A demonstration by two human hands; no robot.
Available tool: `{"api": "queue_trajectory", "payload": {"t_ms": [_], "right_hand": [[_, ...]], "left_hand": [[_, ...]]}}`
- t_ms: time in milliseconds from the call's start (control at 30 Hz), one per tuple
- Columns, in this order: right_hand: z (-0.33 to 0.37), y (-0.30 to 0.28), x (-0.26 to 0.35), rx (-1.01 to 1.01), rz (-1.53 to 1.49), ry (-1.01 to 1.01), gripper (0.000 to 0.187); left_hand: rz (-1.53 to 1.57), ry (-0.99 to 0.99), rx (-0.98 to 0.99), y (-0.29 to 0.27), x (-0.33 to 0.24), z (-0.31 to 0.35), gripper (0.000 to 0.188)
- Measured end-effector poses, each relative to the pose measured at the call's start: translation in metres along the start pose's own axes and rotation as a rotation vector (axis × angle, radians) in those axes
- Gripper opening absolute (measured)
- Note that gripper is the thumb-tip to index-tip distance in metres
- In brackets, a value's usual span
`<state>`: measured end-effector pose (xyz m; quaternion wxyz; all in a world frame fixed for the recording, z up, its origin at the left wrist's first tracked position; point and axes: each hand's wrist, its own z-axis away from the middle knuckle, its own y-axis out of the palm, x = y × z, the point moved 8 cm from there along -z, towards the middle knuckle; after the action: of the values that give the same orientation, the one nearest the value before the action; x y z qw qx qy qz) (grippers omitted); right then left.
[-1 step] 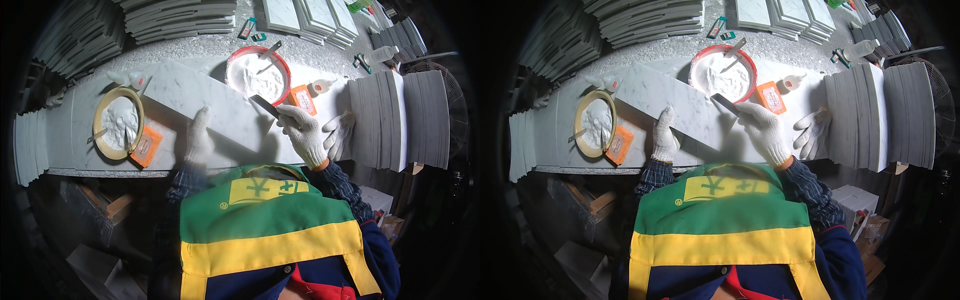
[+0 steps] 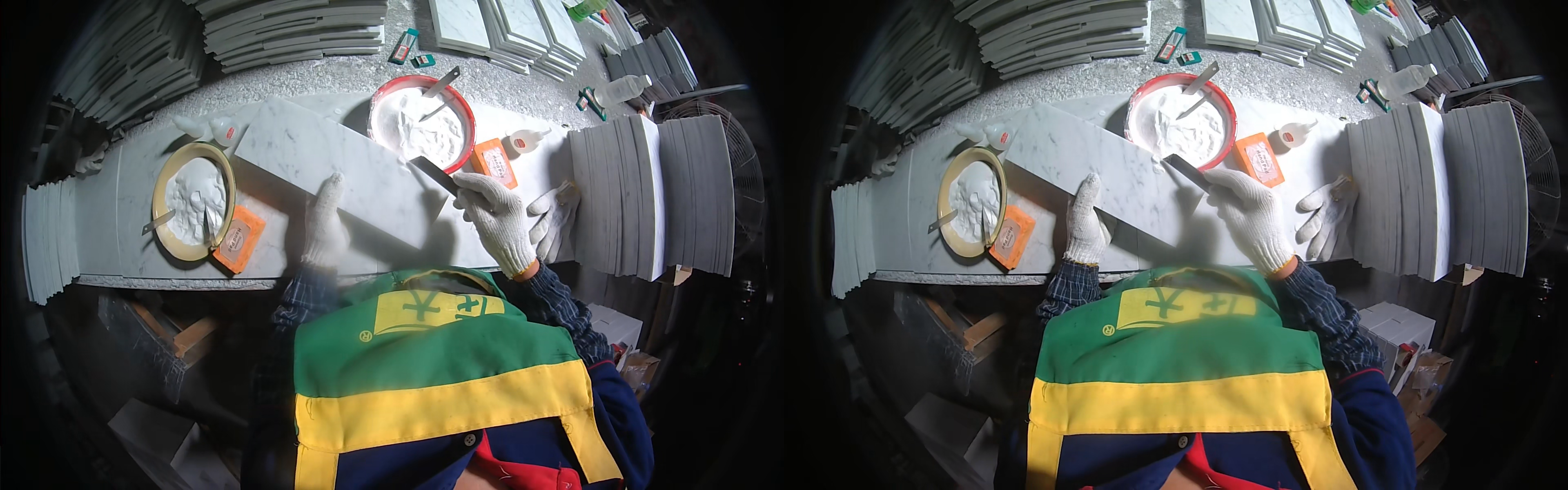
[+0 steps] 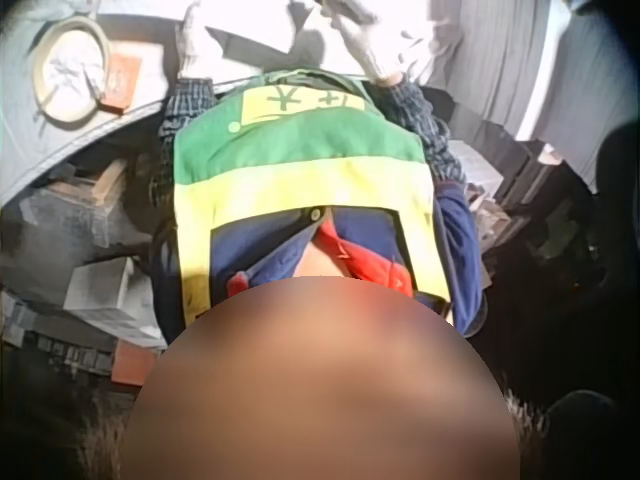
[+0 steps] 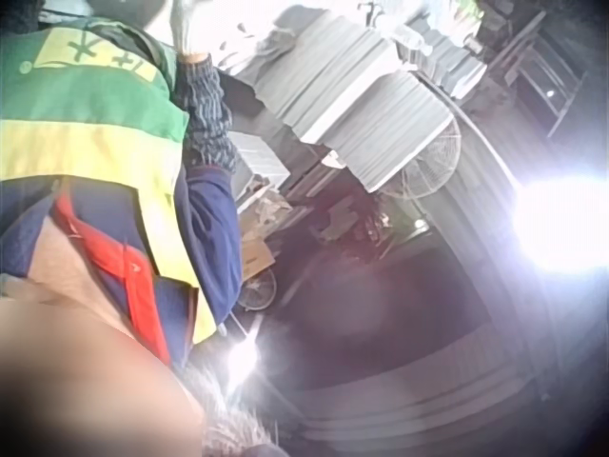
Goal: The person applies a white paste to the edges of rectangular panels using a small spatula, then wipes the surface with a cloth. The person handles multiple panels one at a time, placing them back on the table after treatment.
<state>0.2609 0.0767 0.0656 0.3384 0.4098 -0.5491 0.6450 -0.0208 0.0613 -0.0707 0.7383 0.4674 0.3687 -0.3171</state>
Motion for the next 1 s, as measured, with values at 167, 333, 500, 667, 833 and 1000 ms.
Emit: {"api": "queue_trajectory", "payload": {"t_ms": [167, 333, 500, 667, 833, 1000], "right_hand": [[0.017, -0.012, -0.006, 0.047, -0.035, 0.167, 0.03], [0.016, -0.011, 0.022, 0.116, 0.317, -0.09, 0.034], [0.009, -0.009, 0.032, 0.206, 0.517, -0.122, 0.033], [0.001, -0.007, 0.049, 0.247, 0.591, -0.22, 0.034], [-0.019, 0.005, 0.064, 0.216, 0.652, -0.359, 0.027], [-0.028, 0.021, 0.066, 0.243, 0.699, -0.443, 0.033]], "left_hand": [[0.09, -0.059, 0.031, 0.006, 0.0, 0.002, 0.051], [0.013, -0.08, 0.047, 0.01, -0.005, 0.003, 0.047], [0.093, -0.054, 0.049, 0.015, -0.008, 0.004, 0.048], [0.08, -0.14, -0.002, 0.009, -0.002, 0.005, 0.048], [0.143, -0.085, 0.04, 0.015, -0.007, 0.005, 0.048], [0.102, -0.092, 0.028, 0.015, -0.009, 0.007, 0.049]]}}
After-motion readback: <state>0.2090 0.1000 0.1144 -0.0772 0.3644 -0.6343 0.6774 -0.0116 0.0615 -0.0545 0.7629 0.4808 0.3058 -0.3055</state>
